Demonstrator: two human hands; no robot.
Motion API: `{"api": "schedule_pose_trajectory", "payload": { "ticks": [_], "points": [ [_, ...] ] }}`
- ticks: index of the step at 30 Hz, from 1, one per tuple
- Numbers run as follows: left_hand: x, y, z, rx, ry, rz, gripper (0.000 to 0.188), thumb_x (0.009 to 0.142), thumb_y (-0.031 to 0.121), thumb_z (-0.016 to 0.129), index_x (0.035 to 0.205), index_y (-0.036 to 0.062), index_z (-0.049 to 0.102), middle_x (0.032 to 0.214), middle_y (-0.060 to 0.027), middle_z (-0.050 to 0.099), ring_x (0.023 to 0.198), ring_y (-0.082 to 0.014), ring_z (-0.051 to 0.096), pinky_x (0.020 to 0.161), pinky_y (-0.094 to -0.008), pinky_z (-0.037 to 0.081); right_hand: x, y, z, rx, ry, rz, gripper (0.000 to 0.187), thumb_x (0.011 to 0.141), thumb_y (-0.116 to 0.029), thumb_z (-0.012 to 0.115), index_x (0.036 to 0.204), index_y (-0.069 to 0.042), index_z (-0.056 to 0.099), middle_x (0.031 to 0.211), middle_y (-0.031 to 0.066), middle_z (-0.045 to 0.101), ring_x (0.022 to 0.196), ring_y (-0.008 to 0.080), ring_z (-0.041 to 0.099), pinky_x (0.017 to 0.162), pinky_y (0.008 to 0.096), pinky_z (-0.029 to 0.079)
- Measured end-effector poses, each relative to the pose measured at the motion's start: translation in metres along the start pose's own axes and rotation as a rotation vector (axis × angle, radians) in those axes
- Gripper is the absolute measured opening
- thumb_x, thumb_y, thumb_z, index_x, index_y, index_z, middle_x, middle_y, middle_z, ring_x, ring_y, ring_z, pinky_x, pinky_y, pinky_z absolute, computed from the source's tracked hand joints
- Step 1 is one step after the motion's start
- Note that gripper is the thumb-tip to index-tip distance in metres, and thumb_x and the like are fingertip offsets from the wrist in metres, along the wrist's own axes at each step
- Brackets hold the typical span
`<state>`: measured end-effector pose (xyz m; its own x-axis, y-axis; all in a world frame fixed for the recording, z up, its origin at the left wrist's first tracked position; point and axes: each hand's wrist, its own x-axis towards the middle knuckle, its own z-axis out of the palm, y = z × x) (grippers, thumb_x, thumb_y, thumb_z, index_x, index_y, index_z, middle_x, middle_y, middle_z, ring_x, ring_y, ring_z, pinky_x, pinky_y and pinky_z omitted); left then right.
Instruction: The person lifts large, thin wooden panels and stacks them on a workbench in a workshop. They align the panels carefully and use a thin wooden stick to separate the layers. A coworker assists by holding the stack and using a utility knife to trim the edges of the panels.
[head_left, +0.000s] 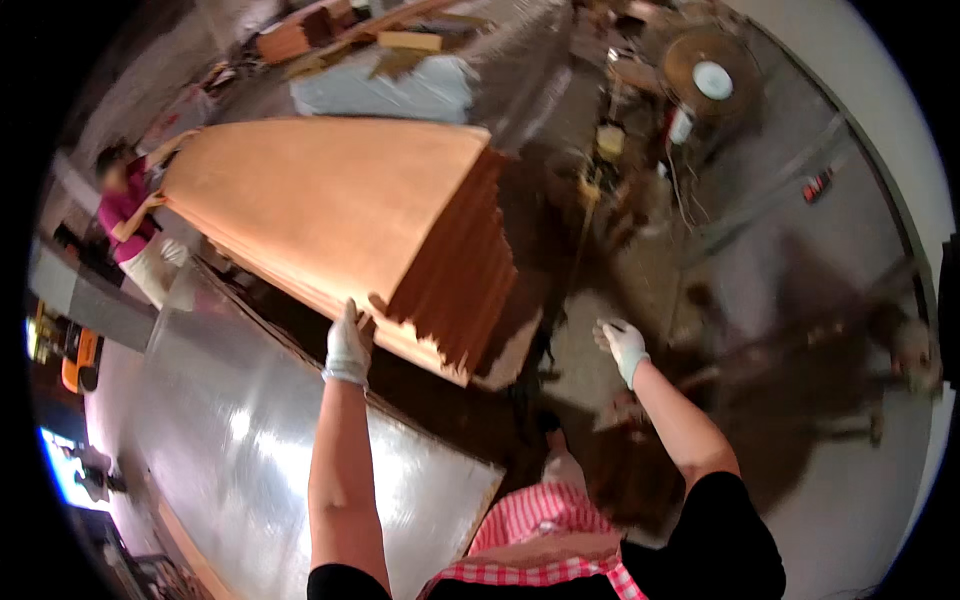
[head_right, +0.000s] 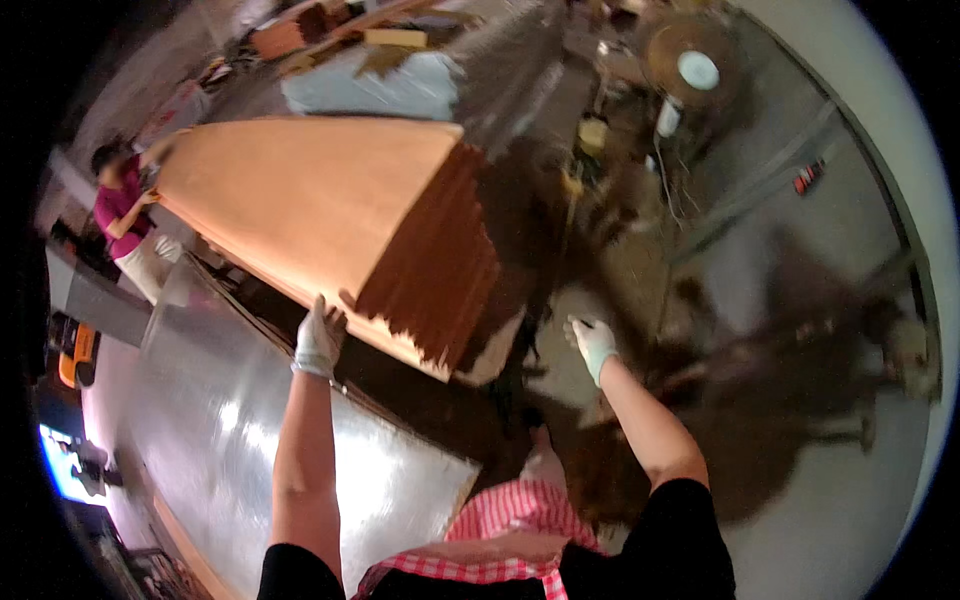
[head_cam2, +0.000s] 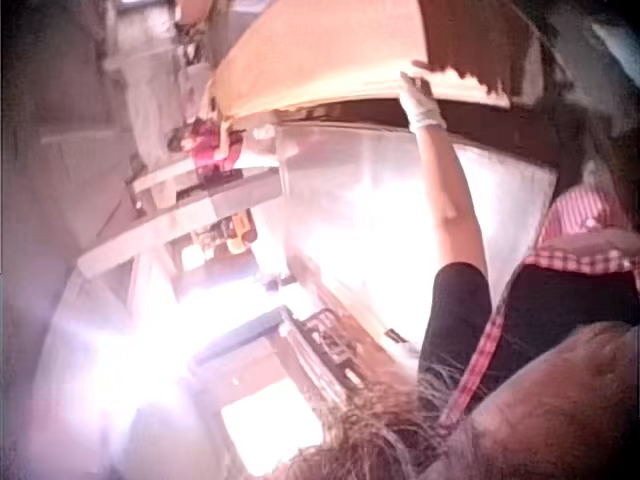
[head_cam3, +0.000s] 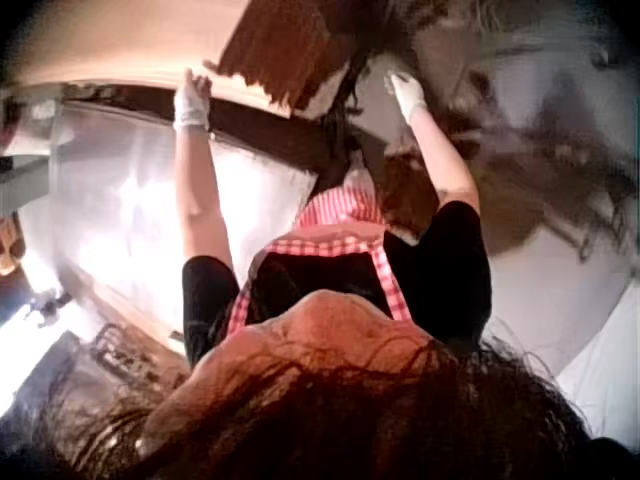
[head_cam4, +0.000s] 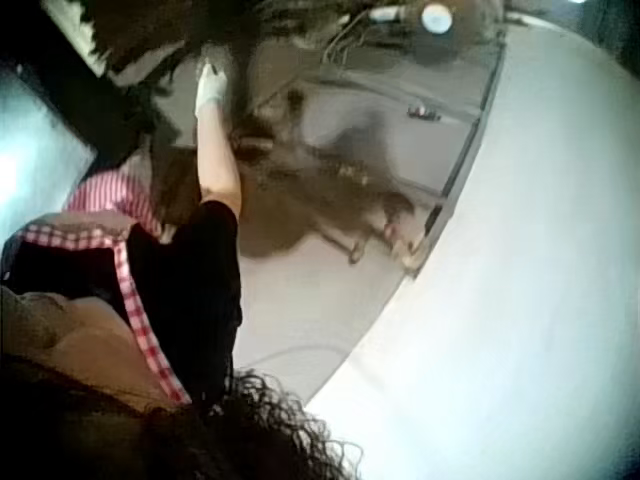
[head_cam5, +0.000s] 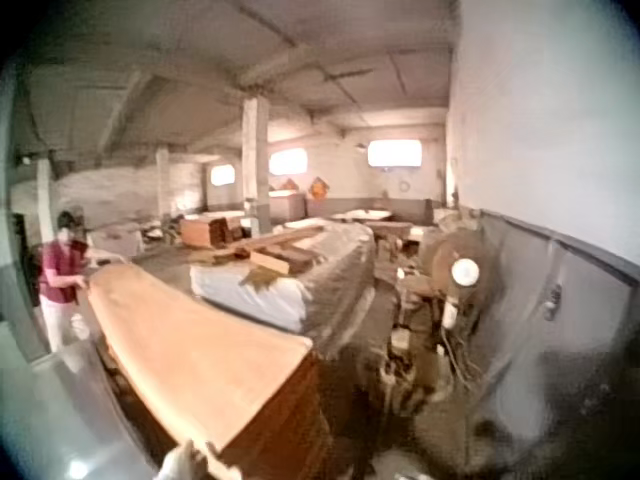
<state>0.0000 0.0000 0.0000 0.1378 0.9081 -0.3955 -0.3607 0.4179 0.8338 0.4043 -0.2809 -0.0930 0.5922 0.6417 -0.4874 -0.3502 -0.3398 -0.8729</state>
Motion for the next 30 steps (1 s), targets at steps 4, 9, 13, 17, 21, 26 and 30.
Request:
{"api": "schedule_pose_trajectory", "payload": {
  "ticks": [4,9,13,17,21,26,30],
  "points": [
    [0.03,-0.034,0.029,-0.056,0.139,-0.042,0.032,0.092,0.04,0.061,0.086,0.0094,0.056,0.071,-0.0009,0.052,0.058,-0.0157,0.051,0.052,-0.0303,0.045,0.127,-0.1,0.041,-0.066,-0.046,-0.205,0.021,0.096,-0.015,0.055,0.112,-0.004,0.062,0.101,0.008,0.068,0.084,0.0136,0.064,0.073,0.0259,0.051],
    [0.047,-0.006,0.04,0.18,0.229,0.098,0.053,0.085,0.048,0.068,0.106,-0.0007,0.06,0.09,-0.0076,0.066,0.074,-0.0195,0.065,0.062,-0.0329,0.054,0.237,-0.241,0.163,-0.409,-0.117,-0.699,0.054,0.096,-0.034,0.052,0.139,-0.003,0.043,0.139,0.0165,0.047,0.129,0.0309,0.045,0.105,0.0374,0.037],
    [0.052,-0.008,0.033,0.676,0.52,-0.028,0.068,0.077,0.054,0.074,0.103,-0.0063,0.057,0.095,-0.0128,0.065,0.084,-0.0199,0.064,0.069,-0.0322,0.053,0.277,-0.303,0.22,-0.609,-0.19,-0.466,0.075,0.092,-0.049,0.054,0.145,-0.001,0.03,0.146,0.0203,0.039,0.132,0.034,0.04,0.109,0.0413,0.035],
    [0.039,-0.005,0.044,0.524,0.49,-0.003,0.067,0.075,0.047,0.079,0.106,-0.0078,0.055,0.098,-0.0134,0.063,0.088,-0.0196,0.062,0.076,-0.031,0.052,0.293,-0.32,0.239,-0.831,-0.405,-0.284,0.085,0.085,-0.059,0.058,0.14,0.003,0.039,0.142,0.0235,0.042,0.134,0.0349,0.039,0.109,0.0417,0.034],
    [0.027,-0.001,0.047,0.418,0.533,-0.004,0.062,0.076,0.04,0.08,0.109,-0.0065,0.056,0.099,-0.0123,0.065,0.087,-0.0205,0.064,0.074,-0.0325,0.054,0.297,-0.327,0.254,-1.047,-0.578,-0.317,0.087,0.078,-0.062,0.066,0.125,0.01,0.054,0.124,0.0235,0.058,0.114,0.0318,0.056,0.095,0.0373,0.042],
    [0.031,0.016,0.076,0.186,0.343,-0.002,0.041,0.08,0.027,0.078,0.106,0.0004,0.06,0.095,-0.0078,0.066,0.079,-0.0187,0.066,0.066,-0.034,0.056,0.336,-0.306,0.241,-0.689,-0.498,-0.403,0.074,0.076,-0.044,0.077,0.119,0.013,0.056,0.111,0.0189,0.064,0.101,0.0254,0.059,0.088,0.0358,0.043],
    [0.031,0.044,0.096,0.132,0.286,0.183,0.032,0.082,0.017,0.073,0.101,-0.0042,0.06,0.091,-0.0103,0.066,0.076,-0.0194,0.066,0.066,-0.0331,0.056,0.305,-0.308,0.259,-0.413,-0.516,-0.385,0.062,0.074,-0.03,0.082,0.115,0.01,0.059,0.104,0.0148,0.065,0.093,0.0212,0.06,0.083,0.0324,0.045]
  ]
}}
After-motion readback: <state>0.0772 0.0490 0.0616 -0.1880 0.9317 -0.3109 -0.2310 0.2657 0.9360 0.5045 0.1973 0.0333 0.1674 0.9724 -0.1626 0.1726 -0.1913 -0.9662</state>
